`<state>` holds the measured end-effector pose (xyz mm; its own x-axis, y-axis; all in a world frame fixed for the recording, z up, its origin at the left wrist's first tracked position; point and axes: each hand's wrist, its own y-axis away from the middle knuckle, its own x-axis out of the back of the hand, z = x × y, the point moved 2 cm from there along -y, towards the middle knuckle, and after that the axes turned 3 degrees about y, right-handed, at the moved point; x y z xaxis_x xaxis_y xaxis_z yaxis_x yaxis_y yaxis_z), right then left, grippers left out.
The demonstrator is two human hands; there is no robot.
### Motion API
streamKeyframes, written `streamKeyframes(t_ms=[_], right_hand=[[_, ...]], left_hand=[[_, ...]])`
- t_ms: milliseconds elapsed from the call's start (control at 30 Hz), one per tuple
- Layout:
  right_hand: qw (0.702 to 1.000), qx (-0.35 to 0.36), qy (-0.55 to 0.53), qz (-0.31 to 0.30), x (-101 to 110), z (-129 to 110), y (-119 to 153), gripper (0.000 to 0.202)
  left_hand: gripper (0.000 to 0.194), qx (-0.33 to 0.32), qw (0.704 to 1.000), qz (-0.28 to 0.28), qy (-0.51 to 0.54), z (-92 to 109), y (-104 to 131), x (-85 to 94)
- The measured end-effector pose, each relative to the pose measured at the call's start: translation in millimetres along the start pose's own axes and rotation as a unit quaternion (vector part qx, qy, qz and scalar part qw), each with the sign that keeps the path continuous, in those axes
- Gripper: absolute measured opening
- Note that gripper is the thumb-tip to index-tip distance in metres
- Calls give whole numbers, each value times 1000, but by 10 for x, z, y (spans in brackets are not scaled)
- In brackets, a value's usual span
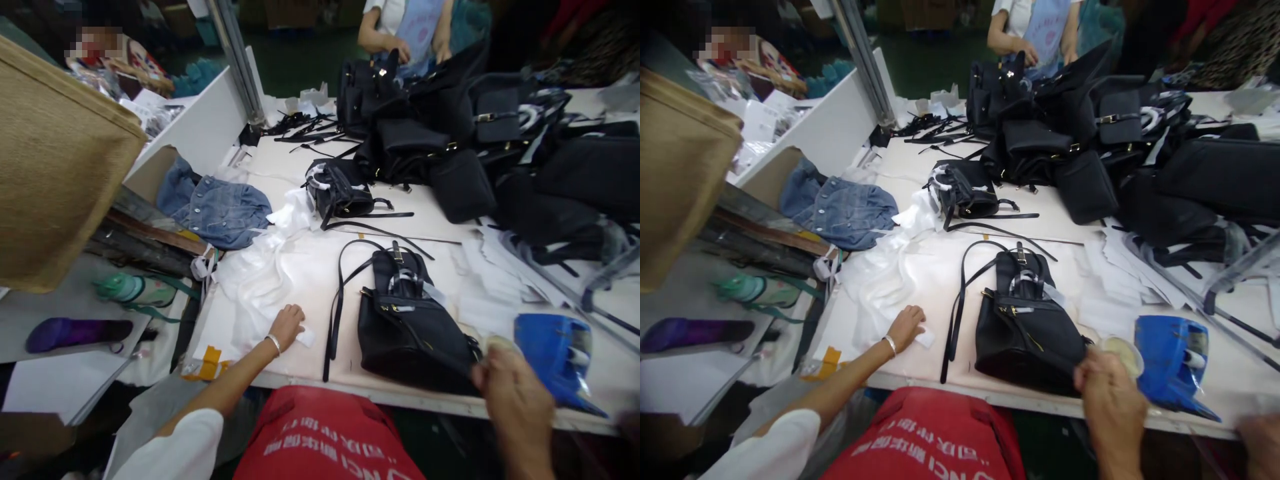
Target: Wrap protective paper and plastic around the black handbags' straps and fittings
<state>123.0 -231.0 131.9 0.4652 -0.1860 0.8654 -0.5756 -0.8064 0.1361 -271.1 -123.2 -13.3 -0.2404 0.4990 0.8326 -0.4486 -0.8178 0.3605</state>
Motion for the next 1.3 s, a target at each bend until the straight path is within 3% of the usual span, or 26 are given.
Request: streamKeyframes(t_ms=[100, 167, 267, 367, 533, 633, 767, 933, 1167, 1300], right_hand=[[969, 113, -133, -174, -715, -941, 494, 28], [932, 185, -144, -274, -1327, -1304, 718, 26], [924, 223, -78, -301, -2095, -1425, 852, 42], [941, 196, -43, -274, -2507, -1348, 808, 44], [934, 133, -121, -308, -2683, -1361, 670, 15], [934, 122, -126, -311, -2682, -1394, 610, 23], [936, 159, -83, -304, -2697, -1385, 521, 34], [925, 186, -26, -331, -2745, -1380, 408, 35], [927, 163, -148, -303, -2680, -1448, 382, 22], [924, 124, -169, -319, -2719, -1459, 355, 31]], left_hand=[[34, -28, 999, -13, 19, -56, 27, 32], [25, -34, 999, -20, 36, -93, 6, 32], [9, -25, 997, -19, 72, -151, -68, 26], [8, -10, 993, -12, 115, -207, -115, 51], [14, 7, 985, -5, 172, -270, -78, 134], [19, 8, 981, -3, 196, -280, -65, 173], [34, 0, 967, -20, 254, -254, -110, 183], [17, 32, 961, -49, 269, -253, -201, 114], [23, 52, 948, -47, 309, -298, -234, 100], [22, 43, 938, -33, 341, -286, -213, 190]])
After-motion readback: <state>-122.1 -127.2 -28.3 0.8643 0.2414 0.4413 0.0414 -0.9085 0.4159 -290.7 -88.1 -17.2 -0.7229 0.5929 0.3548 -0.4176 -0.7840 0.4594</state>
